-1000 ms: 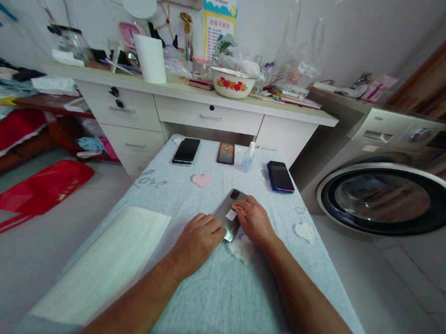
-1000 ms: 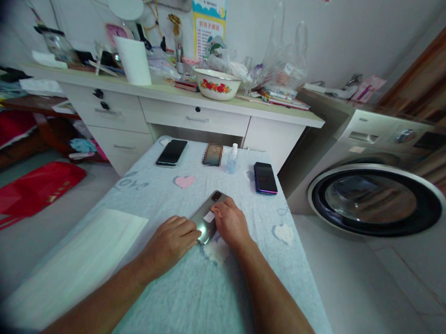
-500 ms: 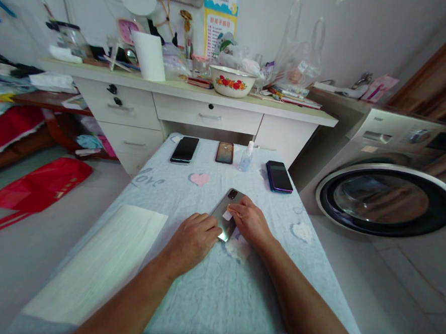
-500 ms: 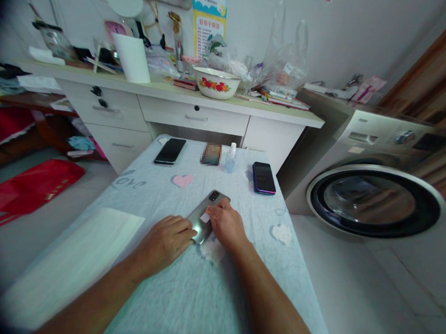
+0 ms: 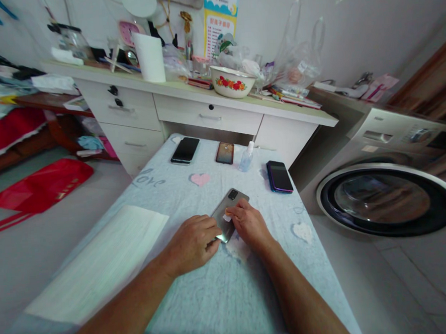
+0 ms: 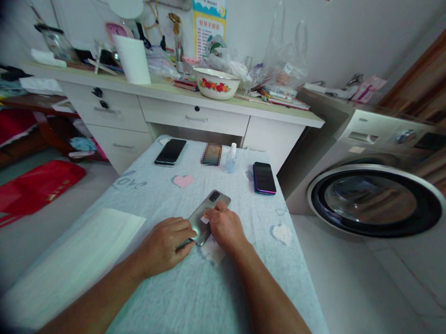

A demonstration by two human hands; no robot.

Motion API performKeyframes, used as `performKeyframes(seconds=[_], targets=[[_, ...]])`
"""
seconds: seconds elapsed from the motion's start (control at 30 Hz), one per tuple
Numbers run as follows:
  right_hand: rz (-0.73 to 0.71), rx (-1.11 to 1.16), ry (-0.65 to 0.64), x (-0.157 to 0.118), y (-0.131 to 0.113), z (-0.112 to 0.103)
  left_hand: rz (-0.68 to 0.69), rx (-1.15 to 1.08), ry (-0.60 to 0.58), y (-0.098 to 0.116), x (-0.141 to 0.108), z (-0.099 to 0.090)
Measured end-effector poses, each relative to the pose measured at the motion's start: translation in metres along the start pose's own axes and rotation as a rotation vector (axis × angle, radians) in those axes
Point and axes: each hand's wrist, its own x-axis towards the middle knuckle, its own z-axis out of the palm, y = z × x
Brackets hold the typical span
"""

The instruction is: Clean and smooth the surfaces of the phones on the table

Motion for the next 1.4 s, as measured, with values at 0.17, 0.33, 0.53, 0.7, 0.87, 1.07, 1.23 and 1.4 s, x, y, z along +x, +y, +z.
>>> performKeyframes(seconds=[0.17, 0.33, 0.53, 0.7, 0.87, 1.07, 1.23, 1.4], targets=[[-0.002, 0.037, -0.137, 0.001, -0.003, -0.004, -0.117, -0.081, 0.099, -0.005, 0.002, 0.0], [-0.023, 0.061, -0.213, 0.001, -0.004, -0.006, -0.224, -0.111, 0.094, -0.004, 0.008, -0.005], [0.032, 0.059, -0.181, 0.002, -0.005, -0.006, -0.267, -0.098, -0.023, 0.016, 0.026, -0.035], [0.072, 0.014, -0.128, 0.003, -0.001, -0.003, -0.276, -0.111, -0.015, 0.019, 0.05, -0.055], [0.112, -0.016, -0.112, 0.004, 0.002, -0.004, -0.324, -0.132, 0.008, -0.004, 0.079, -0.037], [0.112, -0.009, -0.109, 0.002, 0.002, -0.005, -0.411, -0.11, 0.1, -0.039, 0.09, 0.013], [0.145, -0.025, -0.111, 0.002, 0.003, -0.004, -0.408, -0.133, 0.167, -0.054, 0.083, 0.039], [0.232, -0.049, -0.109, 0.005, 0.003, -0.005, -0.372, -0.123, 0.116, -0.06, 0.079, 0.049]])
